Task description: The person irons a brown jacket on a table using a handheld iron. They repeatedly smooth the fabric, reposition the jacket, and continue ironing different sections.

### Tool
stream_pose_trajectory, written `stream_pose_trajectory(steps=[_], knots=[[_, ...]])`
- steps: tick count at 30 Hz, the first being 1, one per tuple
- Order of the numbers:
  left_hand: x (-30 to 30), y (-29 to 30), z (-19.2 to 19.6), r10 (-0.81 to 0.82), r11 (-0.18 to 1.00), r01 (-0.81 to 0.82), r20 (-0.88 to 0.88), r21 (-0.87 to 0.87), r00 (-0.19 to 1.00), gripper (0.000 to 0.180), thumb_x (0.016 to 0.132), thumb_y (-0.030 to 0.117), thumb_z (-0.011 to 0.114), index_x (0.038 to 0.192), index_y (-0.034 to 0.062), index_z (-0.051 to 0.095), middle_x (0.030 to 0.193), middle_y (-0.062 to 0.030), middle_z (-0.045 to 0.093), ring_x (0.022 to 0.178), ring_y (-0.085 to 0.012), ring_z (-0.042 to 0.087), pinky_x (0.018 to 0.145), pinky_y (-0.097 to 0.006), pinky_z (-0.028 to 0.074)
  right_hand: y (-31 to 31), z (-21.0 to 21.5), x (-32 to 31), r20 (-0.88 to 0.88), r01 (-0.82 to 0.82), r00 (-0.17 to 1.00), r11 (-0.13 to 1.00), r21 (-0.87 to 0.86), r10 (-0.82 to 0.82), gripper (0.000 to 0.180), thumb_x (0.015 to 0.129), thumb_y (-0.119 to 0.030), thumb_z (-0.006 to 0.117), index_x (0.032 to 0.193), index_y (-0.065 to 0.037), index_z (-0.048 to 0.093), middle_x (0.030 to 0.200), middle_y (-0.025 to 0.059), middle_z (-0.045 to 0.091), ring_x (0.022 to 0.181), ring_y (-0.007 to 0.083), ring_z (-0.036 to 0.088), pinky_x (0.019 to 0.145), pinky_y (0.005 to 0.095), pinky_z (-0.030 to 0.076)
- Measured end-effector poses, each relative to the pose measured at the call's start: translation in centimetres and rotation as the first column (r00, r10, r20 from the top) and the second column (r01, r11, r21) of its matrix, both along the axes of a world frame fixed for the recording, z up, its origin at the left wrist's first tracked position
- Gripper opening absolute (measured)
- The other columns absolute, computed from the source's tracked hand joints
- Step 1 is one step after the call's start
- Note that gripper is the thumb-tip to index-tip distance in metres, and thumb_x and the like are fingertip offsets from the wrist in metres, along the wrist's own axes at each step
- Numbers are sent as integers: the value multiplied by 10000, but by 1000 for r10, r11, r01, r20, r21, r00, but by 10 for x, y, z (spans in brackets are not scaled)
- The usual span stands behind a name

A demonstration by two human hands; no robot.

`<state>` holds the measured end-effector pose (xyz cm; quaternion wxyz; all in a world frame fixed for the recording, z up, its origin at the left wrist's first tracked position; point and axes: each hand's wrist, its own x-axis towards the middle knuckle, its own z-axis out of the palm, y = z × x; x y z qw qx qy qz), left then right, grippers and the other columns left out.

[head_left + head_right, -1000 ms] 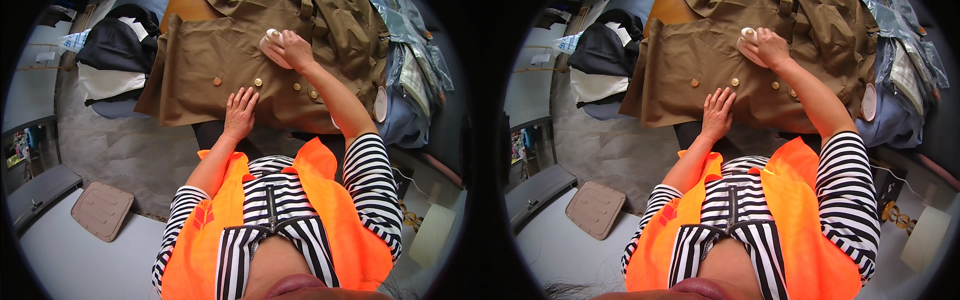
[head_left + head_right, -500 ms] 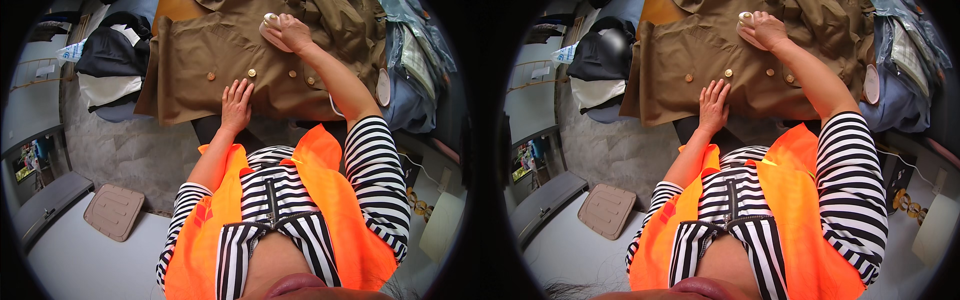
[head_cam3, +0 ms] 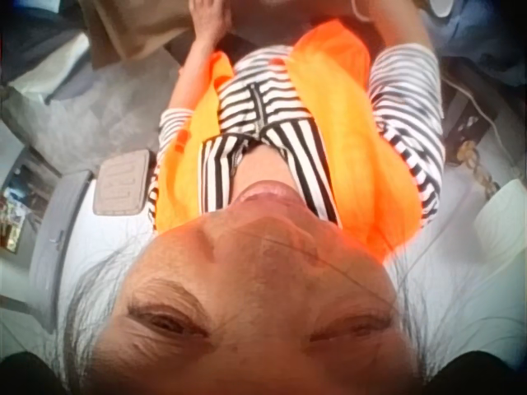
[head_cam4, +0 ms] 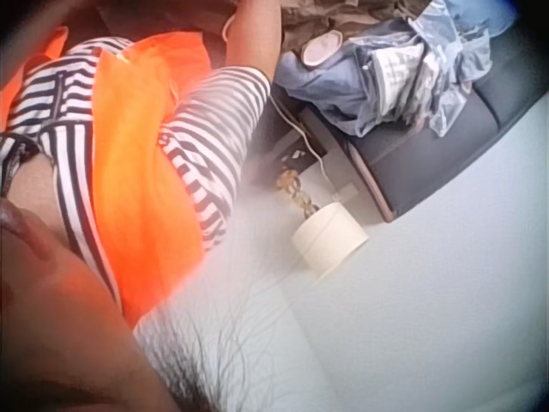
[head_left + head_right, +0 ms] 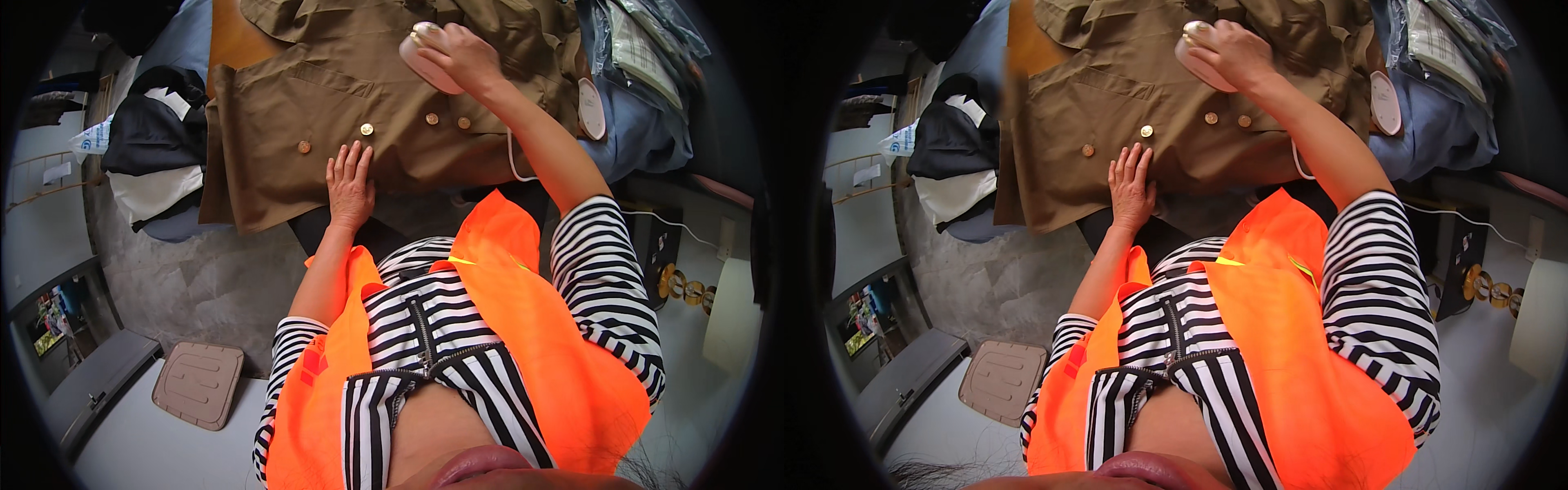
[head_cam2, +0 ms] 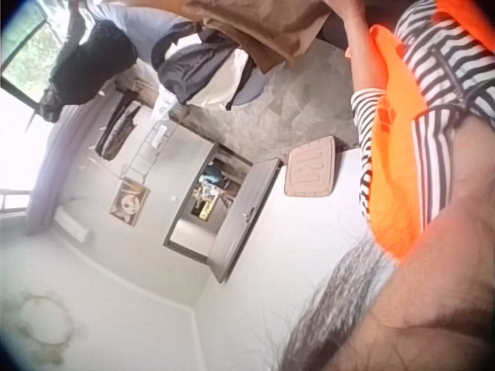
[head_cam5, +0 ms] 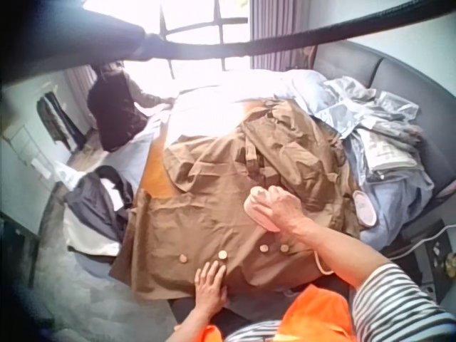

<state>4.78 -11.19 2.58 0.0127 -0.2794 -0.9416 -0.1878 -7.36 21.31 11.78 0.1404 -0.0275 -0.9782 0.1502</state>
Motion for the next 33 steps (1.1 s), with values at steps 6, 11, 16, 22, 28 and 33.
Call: stream_pose_trajectory(steps=[6,11,16,22,28,33], knots=[[1,2,-1,12,1000,-12,4,-2,1000,791,781,119,702,1518,195,424,1600,-53,349,1502,-288,279,1228,-500,185,43,-21,43,-4,61,998,991,118,-61,563,871,-589,672,1030,-56,582,1016,147,693,955,332,699,780,438,568],[1,2,0,9,999,-9,-15,-35,1000,786,780,114,691,1516,195,429,1598,-52,353,1503,-289,276,1227,-501,194,57,-41,23,3,171,985,977,124,-173,598,881,-625,641,1053,-55,584,1046,160,692,981,332,697,793,446,566],[2,4,0,17,1000,-17,-12,-16,1000,775,779,106,676,1512,195,438,1593,-50,361,1503,-290,276,1230,-505,197,68,-42,-6,20,299,952,943,143,-305,656,891,-665,602,1116,-49,591,1095,156,695,1017,325,695,835,434,567],[-1,1,3,6,998,-7,12,55,1000,719,788,134,693,1474,184,483,1570,-55,391,1484,-299,305,1220,-507,219,73,-40,26,76,207,972,960,190,-224,630,897,-630,615,1150,-54,580,1113,163,681,1003,325,698,824,418,572],[-18,32,20,71,976,-37,-154,215,986,198,892,171,698,1081,112,701,1201,-62,657,1216,-284,573,1023,-451,402,57,-33,68,-8,174,985,977,127,-174,477,867,-547,673,1074,-120,629,1004,93,660,940,297,690,804,427,583],[-42,117,28,-157,903,176,-81,391,984,285,925,159,686,1205,106,676,1324,-106,637,1286,-334,547,1097,-442,388,51,-23,69,38,141,989,989,37,-143,559,852,-590,679,1065,-77,614,1012,125,689,939,312,705,794,423,584]])
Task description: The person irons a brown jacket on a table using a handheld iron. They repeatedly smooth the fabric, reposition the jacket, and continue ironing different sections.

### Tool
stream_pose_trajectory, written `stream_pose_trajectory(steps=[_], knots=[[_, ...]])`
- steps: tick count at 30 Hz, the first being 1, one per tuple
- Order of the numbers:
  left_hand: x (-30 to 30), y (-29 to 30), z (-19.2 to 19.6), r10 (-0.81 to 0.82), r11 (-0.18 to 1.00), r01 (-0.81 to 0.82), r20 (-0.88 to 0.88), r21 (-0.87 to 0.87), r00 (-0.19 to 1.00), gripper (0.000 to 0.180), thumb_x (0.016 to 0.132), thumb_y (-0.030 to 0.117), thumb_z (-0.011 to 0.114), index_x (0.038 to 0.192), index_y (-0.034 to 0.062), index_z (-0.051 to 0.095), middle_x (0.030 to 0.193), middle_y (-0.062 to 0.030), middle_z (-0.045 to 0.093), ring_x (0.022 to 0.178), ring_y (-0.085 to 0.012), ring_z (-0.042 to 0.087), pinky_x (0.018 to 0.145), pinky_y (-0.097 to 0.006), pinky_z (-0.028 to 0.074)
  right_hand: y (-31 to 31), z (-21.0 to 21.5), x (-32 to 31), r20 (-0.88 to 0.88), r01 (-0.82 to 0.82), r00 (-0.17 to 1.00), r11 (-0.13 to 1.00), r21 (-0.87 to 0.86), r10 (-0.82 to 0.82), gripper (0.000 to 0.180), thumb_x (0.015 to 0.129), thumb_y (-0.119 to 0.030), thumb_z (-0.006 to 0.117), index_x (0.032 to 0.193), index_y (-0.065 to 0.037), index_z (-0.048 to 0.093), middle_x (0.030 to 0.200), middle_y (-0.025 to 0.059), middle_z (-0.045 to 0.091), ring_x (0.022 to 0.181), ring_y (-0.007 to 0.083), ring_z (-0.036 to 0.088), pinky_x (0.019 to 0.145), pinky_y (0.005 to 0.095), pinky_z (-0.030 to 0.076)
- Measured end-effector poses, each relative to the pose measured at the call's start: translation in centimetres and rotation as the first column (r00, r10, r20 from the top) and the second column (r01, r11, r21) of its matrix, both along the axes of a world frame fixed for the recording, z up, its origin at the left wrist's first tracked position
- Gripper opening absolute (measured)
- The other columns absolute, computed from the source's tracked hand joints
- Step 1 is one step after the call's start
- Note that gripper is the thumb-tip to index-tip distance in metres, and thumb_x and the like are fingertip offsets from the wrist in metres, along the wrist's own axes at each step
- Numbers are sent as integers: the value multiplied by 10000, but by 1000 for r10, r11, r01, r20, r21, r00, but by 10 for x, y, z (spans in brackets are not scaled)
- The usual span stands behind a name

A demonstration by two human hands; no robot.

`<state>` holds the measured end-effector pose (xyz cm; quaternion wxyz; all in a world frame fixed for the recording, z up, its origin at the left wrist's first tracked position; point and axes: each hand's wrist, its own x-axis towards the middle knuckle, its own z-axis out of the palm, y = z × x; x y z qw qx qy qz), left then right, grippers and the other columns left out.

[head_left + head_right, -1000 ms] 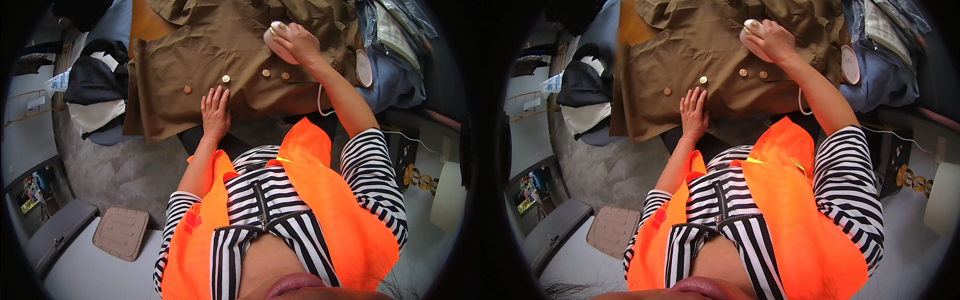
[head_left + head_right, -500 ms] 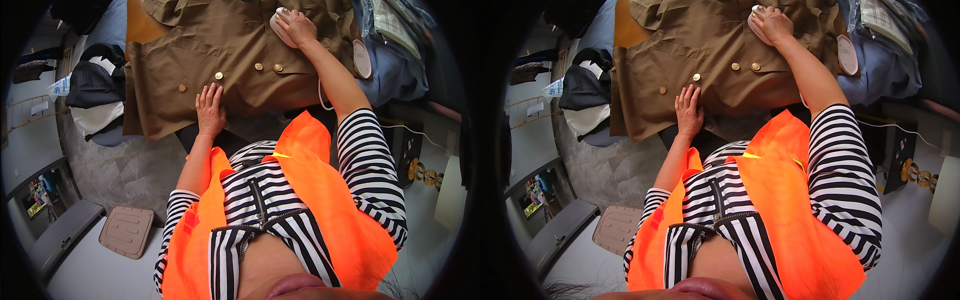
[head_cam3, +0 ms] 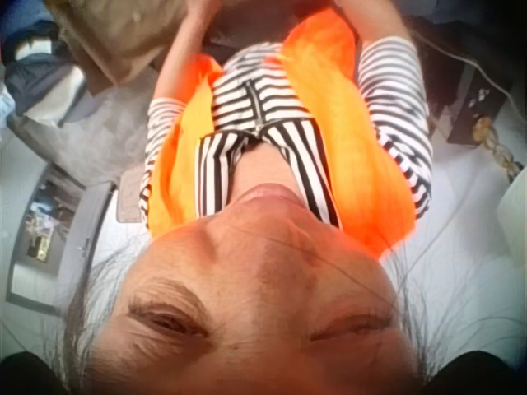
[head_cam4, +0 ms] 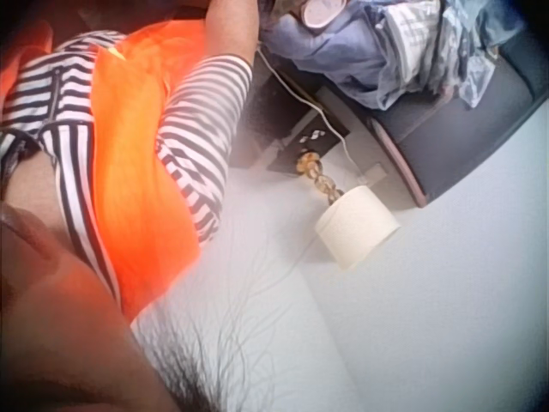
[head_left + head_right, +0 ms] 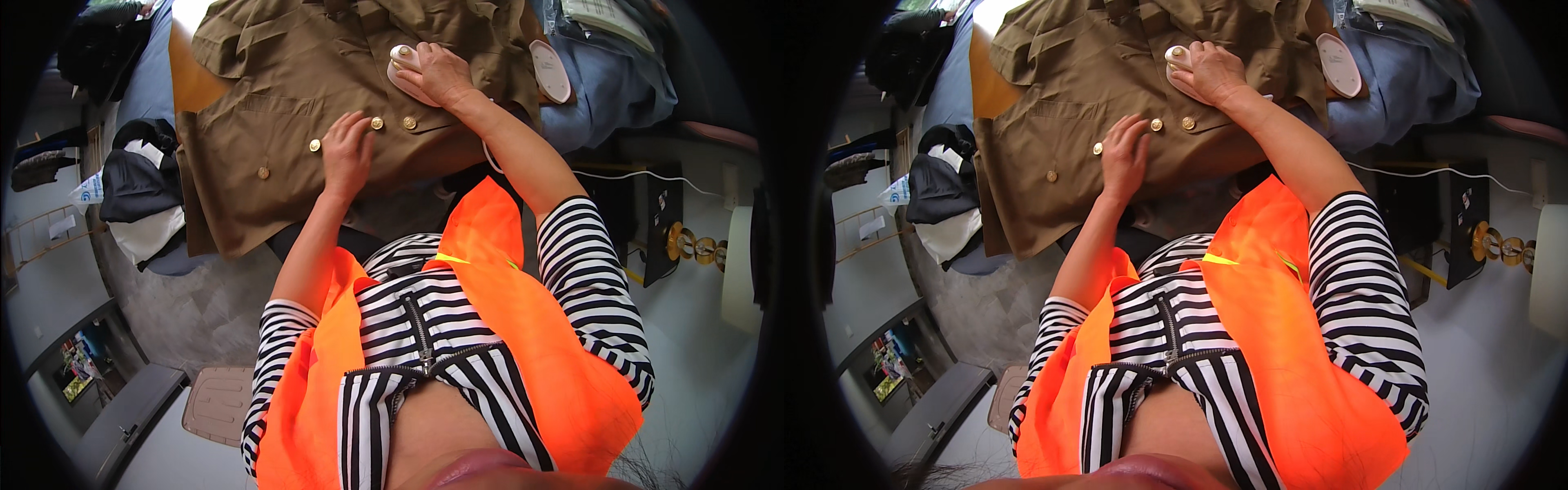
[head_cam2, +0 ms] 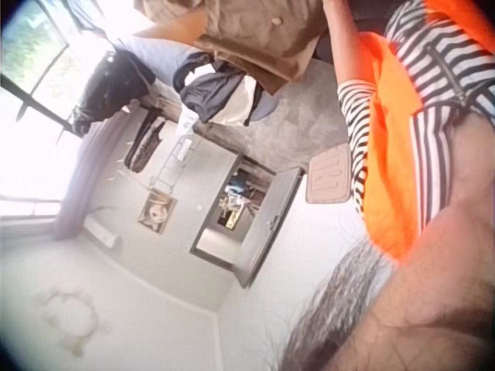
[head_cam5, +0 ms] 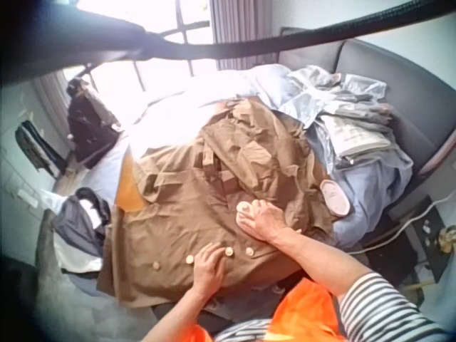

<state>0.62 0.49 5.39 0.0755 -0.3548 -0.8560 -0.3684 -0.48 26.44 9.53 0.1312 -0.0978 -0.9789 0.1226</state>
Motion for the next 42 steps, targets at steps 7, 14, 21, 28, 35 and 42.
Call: stream_pose_trajectory(steps=[7,14,21,28,35,42], knots=[[-1,45,-24,-153,914,142,2,-379,988,545,966,395,620,1471,229,499,1581,-31,416,1495,-318,306,1202,-576,207,31,19,19,-93,31,995,998,52,-26,541,859,-567,684,1069,-73,610,1001,124,698,943,326,704,789,430,585],[-11,21,-32,-70,918,62,-6,-391,998,553,971,407,608,1488,253,485,1608,-5,382,1508,-301,285,1216,-583,190,57,-4,48,31,95,995,992,82,-98,553,871,-574,676,1071,-65,591,1024,143,686,942,326,702,769,440,576],[-12,9,-35,-61,918,53,-7,-392,998,537,975,396,608,1486,279,490,1603,11,391,1504,-298,295,1215,-571,205,61,-4,80,78,104,991,992,77,-110,557,874,-581,674,1062,-67,572,1022,140,672,947,324,691,766,437,564],[-13,-11,-32,-23,918,21,0,-395,1000,546,962,396,627,1479,282,497,1601,17,394,1506,-289,295,1216,-562,207,55,8,127,81,98,992,995,32,-100,530,884,-551,687,1044,-61,562,1018,154,663,941,351,677,772,447,551],[-20,-6,-7,-42,960,5,-126,-281,991,302,904,285,692,1182,167,685,1359,-33,612,1342,-300,486,1108,-520,340,52,26,144,114,249,964,965,-80,-240,520,863,-530,724,989,-50,568,980,173,668,887,394,673,734,477,544],[-73,105,11,-329,940,335,-92,60,940,153,912,106,637,1035,90,725,1068,-66,724,1047,-294,651,895,-410,514,37,18,113,-57,178,982,983,-54,-181,530,850,-553,726,963,-60,567,961,162,672,868,384,675,725,473,546]])
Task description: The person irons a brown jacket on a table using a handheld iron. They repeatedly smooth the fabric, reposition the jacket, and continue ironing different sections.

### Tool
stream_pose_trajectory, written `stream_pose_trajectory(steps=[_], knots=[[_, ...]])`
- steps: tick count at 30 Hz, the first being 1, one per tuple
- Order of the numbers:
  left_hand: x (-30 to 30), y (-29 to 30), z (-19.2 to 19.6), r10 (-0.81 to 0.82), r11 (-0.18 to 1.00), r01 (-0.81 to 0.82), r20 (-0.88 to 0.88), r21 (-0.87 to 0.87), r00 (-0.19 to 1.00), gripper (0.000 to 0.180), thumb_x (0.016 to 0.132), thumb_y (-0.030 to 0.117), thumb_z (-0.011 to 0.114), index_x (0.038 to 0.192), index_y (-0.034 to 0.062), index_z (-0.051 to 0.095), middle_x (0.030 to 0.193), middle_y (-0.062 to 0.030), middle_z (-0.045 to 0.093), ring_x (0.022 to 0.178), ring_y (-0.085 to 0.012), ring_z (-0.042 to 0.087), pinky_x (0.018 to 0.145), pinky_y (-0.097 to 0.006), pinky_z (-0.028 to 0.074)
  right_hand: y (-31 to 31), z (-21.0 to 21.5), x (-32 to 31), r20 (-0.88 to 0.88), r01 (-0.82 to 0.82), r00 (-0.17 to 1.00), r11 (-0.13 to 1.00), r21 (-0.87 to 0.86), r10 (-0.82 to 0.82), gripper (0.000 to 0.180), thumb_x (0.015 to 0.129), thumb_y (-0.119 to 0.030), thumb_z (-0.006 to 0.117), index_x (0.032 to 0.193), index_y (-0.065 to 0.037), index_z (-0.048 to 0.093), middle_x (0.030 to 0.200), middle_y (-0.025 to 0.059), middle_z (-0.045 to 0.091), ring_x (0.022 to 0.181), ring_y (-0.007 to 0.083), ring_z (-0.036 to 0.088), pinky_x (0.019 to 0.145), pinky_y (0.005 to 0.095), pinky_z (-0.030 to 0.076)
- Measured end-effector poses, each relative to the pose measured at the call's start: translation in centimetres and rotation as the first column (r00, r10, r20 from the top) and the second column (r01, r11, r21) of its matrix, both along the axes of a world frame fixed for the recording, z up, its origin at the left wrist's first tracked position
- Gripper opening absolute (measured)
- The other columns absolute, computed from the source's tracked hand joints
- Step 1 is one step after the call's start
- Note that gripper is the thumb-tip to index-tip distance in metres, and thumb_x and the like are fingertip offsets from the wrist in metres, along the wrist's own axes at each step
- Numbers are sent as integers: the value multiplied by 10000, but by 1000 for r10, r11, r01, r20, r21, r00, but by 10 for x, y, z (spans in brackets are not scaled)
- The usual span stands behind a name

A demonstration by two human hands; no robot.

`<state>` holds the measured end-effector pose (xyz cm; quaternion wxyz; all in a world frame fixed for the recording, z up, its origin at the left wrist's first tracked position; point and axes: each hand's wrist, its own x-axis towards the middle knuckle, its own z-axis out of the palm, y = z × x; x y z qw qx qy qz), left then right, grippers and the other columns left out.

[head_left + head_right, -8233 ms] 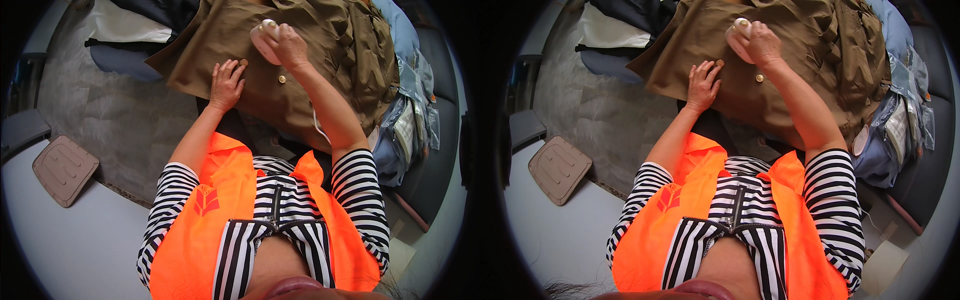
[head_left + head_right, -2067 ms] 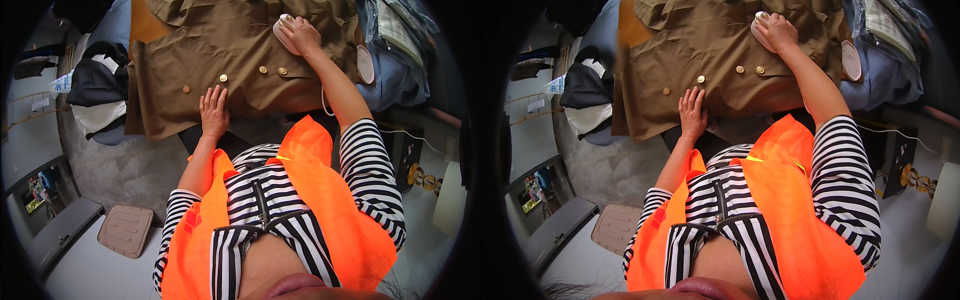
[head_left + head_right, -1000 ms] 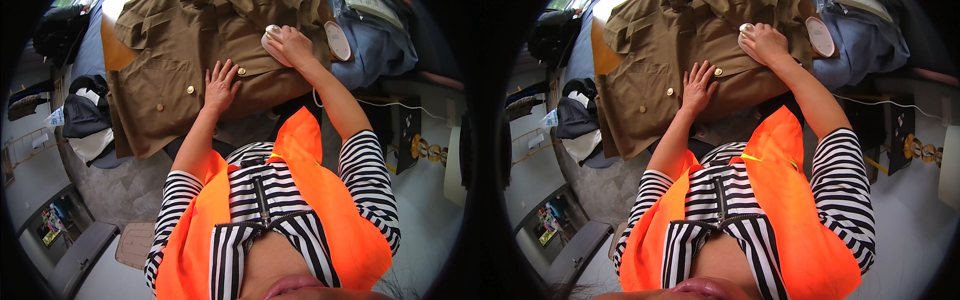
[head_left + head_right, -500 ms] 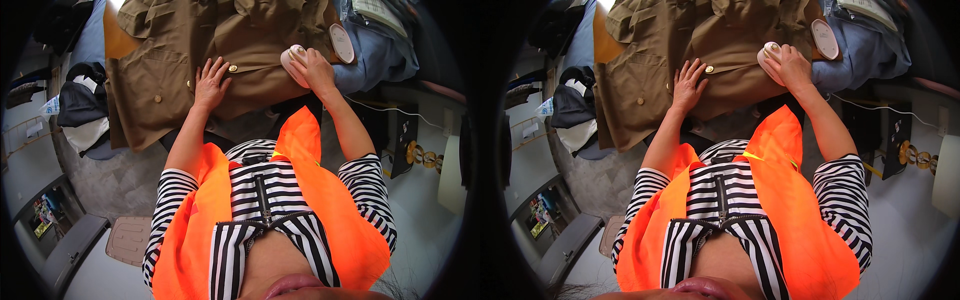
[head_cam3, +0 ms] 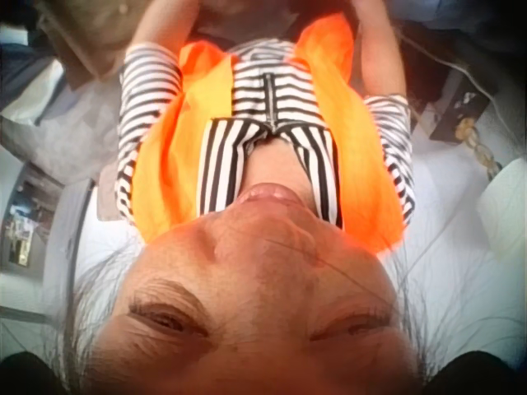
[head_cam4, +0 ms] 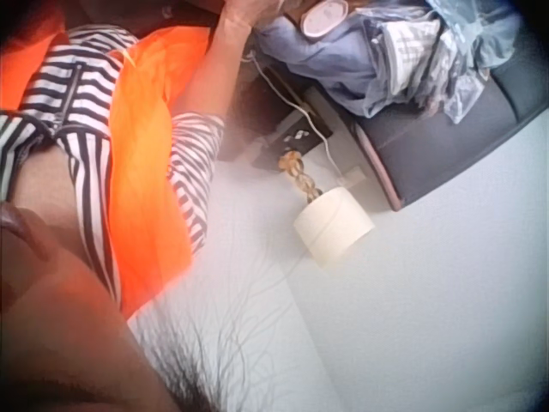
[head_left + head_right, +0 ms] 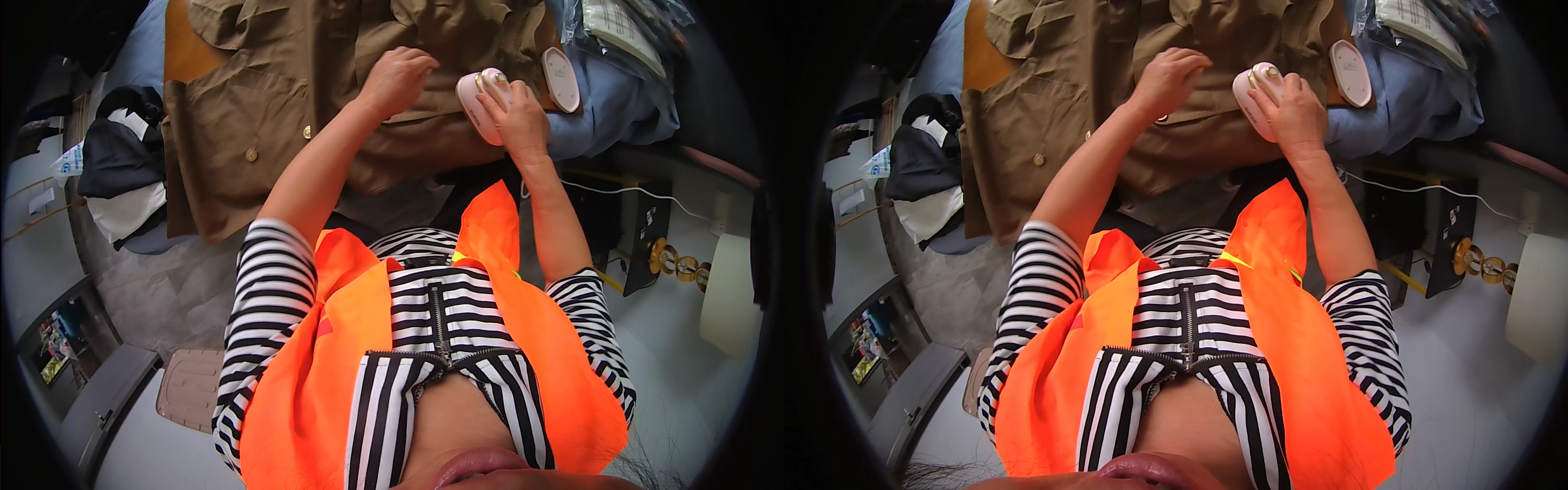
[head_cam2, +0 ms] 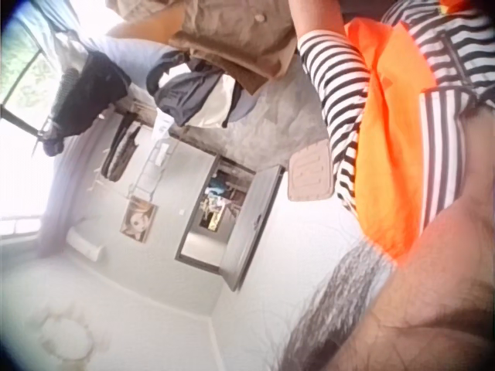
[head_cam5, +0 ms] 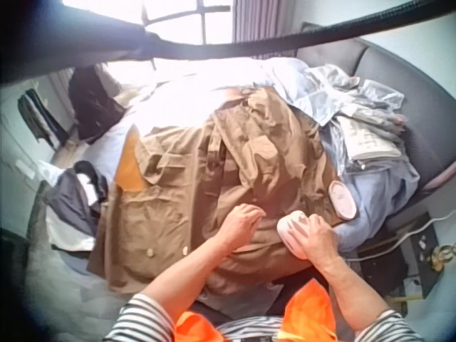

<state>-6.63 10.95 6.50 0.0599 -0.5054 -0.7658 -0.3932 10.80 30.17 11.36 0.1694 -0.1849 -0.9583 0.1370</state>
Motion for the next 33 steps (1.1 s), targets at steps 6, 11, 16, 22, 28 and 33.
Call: stream_pose_trajectory(steps=[6,11,16,22,28,33], knots=[[-20,43,-37,101,892,-153,-141,-427,985,385,956,313,615,1332,229,616,1426,16,567,1286,-233,500,971,-447,434,-8,-18,-9,108,46,992,988,146,-63,539,844,-546,732,974,-62,533,958,153,643,898,350,663,743,442,552],[-18,33,-59,281,895,-339,-223,-289,934,426,951,424,601,1340,249,614,1424,15,559,1276,-212,484,1009,-423,365,-6,-20,9,151,105,980,982,155,-129,534,842,-524,747,973,-55,529,970,159,639,916,362,660,750,446,551],[-12,25,-62,305,879,-368,-237,-302,923,457,965,425,577,1375,224,582,1474,-25,525,1339,-232,451,1079,-443,333,-10,-2,16,208,186,956,976,110,-205,538,840,-521,750,985,-46,544,992,167,657,924,382,666,757,468,549],[-1,8,-63,317,891,-355,-170,-283,933,492,962,393,583,1403,175,553,1529,-95,472,1405,-274,412,1143,-470,301,-27,12,7,153,101,981,986,130,-121,536,842,-531,738,986,-46,560,983,164,666,920,375,672,754,471,547],[8,-14,-67,361,885,-384,-133,-263,923,544,958,386,589,1422,110,525,1544,-132,451,1436,-306,385,1179,-492,268,-34,-9,-42,204,42,974,966,255,-97,557,849,-570,705,1013,-54,574,983,170,673,927,358,681,781,456,555],[13,-23,-68,366,856,-401,-166,-325,916,556,1000,418,528,1470,122,489,1583,-142,402,1476,-304,338,1211,-488,225,-13,-9,-52,315,138,925,961,238,-211,626,857,-610,679,1084,-34,586,1087,215,685,994,381,690,833,482,554]])
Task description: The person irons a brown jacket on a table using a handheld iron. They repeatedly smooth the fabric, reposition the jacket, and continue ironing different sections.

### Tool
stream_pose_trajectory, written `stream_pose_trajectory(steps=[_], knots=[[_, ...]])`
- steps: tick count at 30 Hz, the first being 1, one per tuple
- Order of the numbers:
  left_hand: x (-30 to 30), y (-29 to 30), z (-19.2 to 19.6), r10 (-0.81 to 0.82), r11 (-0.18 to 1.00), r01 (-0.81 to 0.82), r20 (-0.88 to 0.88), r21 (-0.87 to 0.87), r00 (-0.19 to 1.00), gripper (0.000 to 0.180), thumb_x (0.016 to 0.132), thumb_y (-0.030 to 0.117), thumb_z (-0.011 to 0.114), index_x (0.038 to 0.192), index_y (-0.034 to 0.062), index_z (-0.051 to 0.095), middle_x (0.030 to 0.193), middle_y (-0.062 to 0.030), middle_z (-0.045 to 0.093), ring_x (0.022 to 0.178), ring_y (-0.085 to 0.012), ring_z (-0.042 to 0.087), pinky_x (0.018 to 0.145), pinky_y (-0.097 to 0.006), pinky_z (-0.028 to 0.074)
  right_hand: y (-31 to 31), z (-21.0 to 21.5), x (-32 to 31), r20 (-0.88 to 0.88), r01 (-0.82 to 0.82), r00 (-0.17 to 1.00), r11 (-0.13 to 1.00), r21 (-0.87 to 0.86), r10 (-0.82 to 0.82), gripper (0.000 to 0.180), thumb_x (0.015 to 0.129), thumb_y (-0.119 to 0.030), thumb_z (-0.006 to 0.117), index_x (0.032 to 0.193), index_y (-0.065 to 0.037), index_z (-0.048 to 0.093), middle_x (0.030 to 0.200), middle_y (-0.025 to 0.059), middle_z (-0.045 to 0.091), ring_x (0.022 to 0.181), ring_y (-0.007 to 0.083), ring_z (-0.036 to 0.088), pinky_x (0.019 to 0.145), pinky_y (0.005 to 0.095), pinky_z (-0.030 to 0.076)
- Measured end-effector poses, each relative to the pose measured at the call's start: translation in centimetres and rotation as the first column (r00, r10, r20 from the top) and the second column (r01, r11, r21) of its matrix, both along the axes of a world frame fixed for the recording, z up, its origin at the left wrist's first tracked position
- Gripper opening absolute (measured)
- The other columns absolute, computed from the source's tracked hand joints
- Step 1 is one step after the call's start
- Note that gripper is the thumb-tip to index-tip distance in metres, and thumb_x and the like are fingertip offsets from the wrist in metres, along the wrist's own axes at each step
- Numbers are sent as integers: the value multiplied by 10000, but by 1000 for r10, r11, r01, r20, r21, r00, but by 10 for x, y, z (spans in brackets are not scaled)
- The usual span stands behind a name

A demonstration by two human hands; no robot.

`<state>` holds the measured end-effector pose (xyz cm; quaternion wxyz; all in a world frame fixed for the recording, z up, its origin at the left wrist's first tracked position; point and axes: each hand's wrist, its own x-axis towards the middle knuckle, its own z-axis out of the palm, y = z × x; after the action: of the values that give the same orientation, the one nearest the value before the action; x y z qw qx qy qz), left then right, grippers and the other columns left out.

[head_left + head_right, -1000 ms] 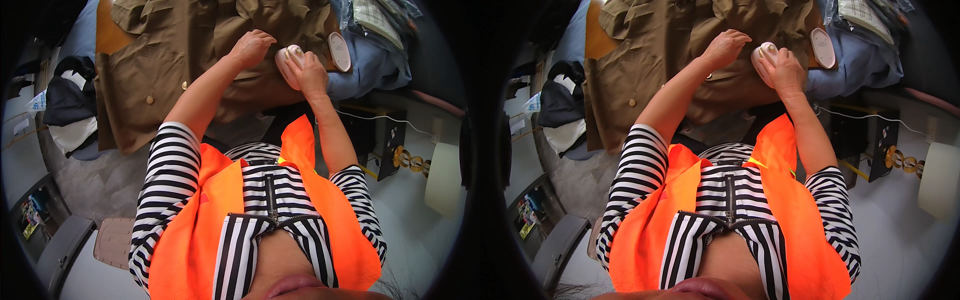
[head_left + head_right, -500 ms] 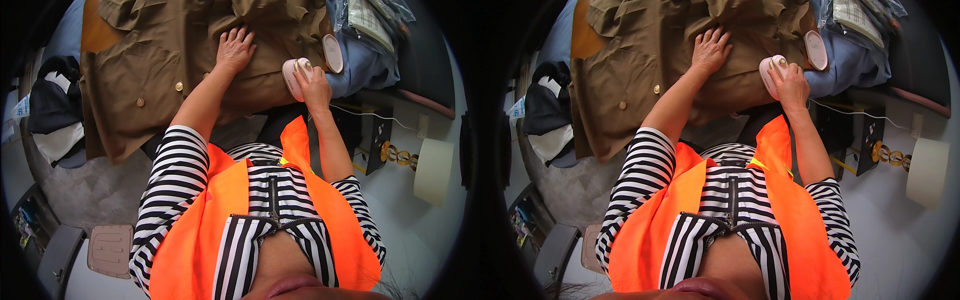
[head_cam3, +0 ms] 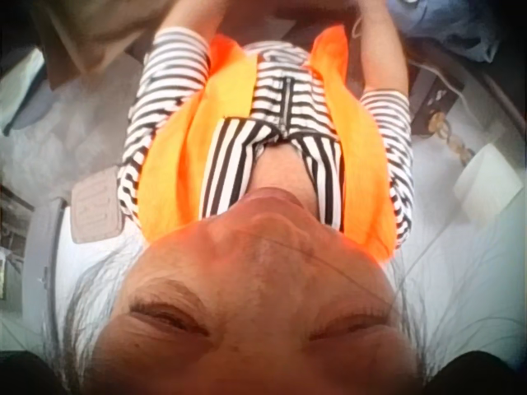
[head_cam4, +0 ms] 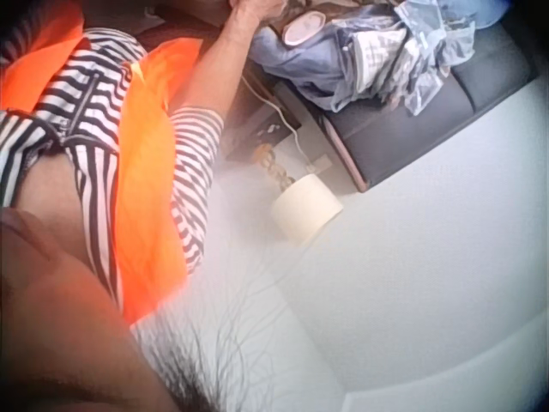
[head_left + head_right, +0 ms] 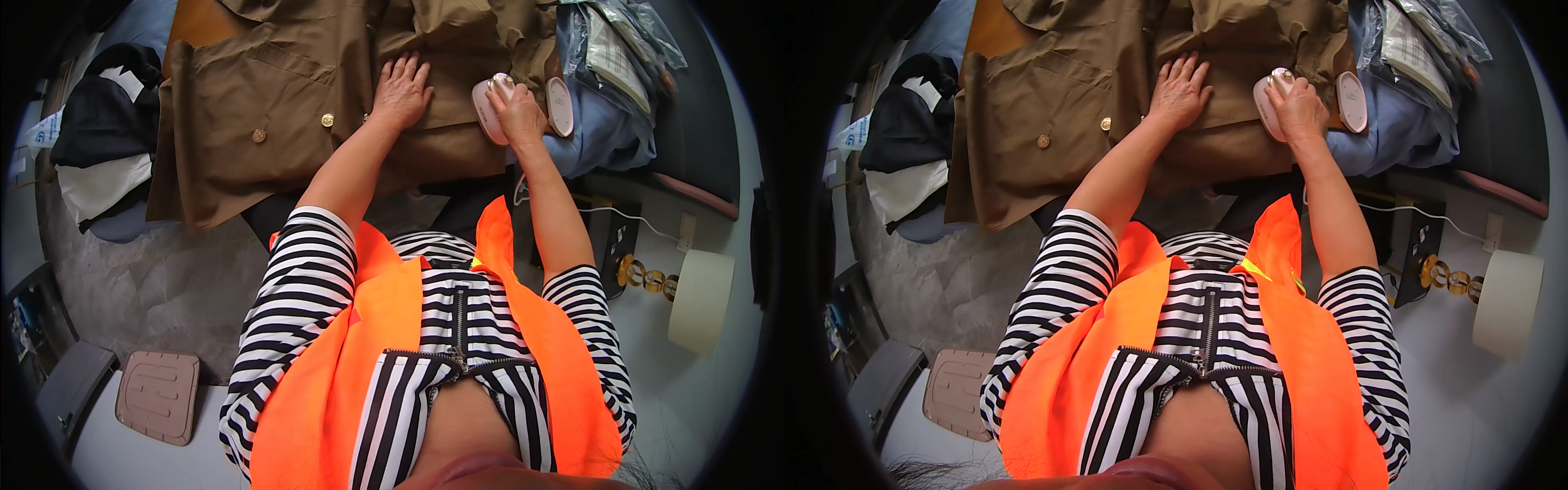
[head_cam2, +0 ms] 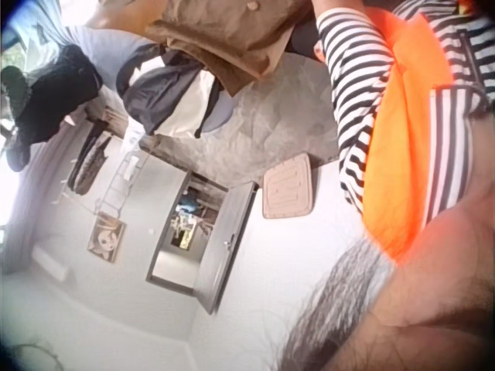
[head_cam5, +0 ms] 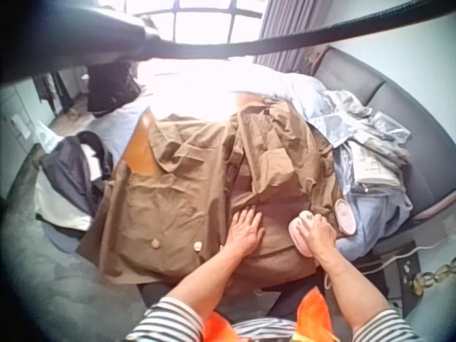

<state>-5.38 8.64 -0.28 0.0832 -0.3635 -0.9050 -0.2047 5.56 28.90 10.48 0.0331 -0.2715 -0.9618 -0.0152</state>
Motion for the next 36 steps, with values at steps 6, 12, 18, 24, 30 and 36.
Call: stream_pose_trajectory(steps=[6,12,18,24,30,36], knots=[[-1,3,0,1,1000,0,42,-29,999,557,1012,434,499,1486,143,471,1612,-124,356,1486,-292,318,1221,-485,210,49,6,24,49,127,991,992,9,-127,668,845,-627,685,1089,-9,614,1092,255,693,995,431,691,847,507,549],[1,2,-1,11,999,-9,39,-45,999,569,1017,446,488,1502,150,457,1616,-116,351,1497,-290,303,1224,-490,200,38,23,38,-144,50,988,999,1,-50,681,851,-616,688,1030,37,613,994,283,701,942,437,690,809,507,541],[3,2,1,7,1000,-6,33,-25,999,577,1010,453,500,1499,149,462,1616,-121,351,1497,-295,307,1226,-496,196,-9,8,-2,-142,-75,987,997,-16,72,645,837,-605,707,1073,-15,596,1066,221,689,971,398,692,813,489,557],[5,-2,0,11,1000,-11,24,3,1000,571,1000,442,522,1486,146,476,1601,-129,376,1484,-292,325,1218,-494,205,-11,-9,-27,-26,54,998,999,-4,-54,680,833,-631,690,1140,-35,583,1150,197,682,1065,367,679,871,484,547],[5,0,-2,10,1000,-11,50,26,999,568,985,441,540,1467,143,493,1577,-131,405,1469,-308,341,1209,-513,219,28,-37,-34,-111,-166,979,985,42,170,615,876,-584,655,1159,-38,663,1162,196,676,1052,374,669,893,481,535],[11,4,1,-9,999,5,92,49,996,581,971,431,539,1452,106,506,1568,-148,411,1471,-321,337,1215,-503,210,53,-7,21,-3,-312,950,950,24,312,397,957,-432,613,1126,-87,712,975,221,657,942,420,639,795,513,484]])
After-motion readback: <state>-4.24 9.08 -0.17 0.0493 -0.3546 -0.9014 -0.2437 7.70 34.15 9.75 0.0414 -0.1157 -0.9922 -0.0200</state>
